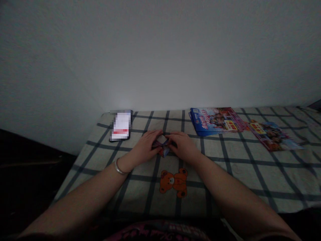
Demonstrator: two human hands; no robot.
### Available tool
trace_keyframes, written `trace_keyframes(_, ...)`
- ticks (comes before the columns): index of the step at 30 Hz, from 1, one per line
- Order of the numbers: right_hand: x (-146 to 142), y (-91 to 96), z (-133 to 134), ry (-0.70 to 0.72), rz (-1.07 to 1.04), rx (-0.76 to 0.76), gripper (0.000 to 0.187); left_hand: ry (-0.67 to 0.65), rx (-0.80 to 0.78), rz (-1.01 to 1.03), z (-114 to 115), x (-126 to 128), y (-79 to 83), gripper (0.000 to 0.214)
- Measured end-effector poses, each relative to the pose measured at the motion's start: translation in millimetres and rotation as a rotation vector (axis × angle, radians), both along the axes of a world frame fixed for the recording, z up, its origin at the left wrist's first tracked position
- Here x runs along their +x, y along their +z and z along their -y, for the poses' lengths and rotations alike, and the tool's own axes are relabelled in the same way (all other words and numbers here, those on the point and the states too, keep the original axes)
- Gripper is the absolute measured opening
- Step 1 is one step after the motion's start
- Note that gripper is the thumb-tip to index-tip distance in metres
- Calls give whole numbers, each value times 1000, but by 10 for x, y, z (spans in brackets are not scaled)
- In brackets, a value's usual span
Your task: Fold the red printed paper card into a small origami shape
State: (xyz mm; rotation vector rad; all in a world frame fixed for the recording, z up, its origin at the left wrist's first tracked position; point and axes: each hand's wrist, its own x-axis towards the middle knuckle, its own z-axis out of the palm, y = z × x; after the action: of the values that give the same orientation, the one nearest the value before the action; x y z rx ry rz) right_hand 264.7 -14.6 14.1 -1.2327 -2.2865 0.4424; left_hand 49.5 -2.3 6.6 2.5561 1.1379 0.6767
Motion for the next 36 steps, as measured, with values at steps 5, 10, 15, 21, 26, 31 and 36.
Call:
trace_keyframes(5, -5, 11, 6, 35, -9, 11, 11, -7, -22, 88, -31, -23, -11, 53)
trace_keyframes(10, 7, -2, 4, 56, -17, 23, 2, -4, -84, 194, -15, -30, 6, 44)
trace_keyframes(15, 5, -10, 19, 22, -107, -23, 6, -79, -138, 336, 25, -12, 59, 40)
trace_keyframes(21, -31, 19, 71, -102, -251, -165, 5, -57, -203, 375, 46, -11, 42, 39)
trace_keyframes(26, -44, 47, 89, -165, -263, -252, 7, -65, -331, 477, 59, 0, 22, 45)
trace_keyframes(31, -55, 66, 99, -175, -235, -249, 8, -54, -444, 494, 46, 11, -14, 50)
trace_keyframes(36, -75, 69, 103, -178, -261, -259, 6, -32, -439, 510, 40, 14, -29, 43)
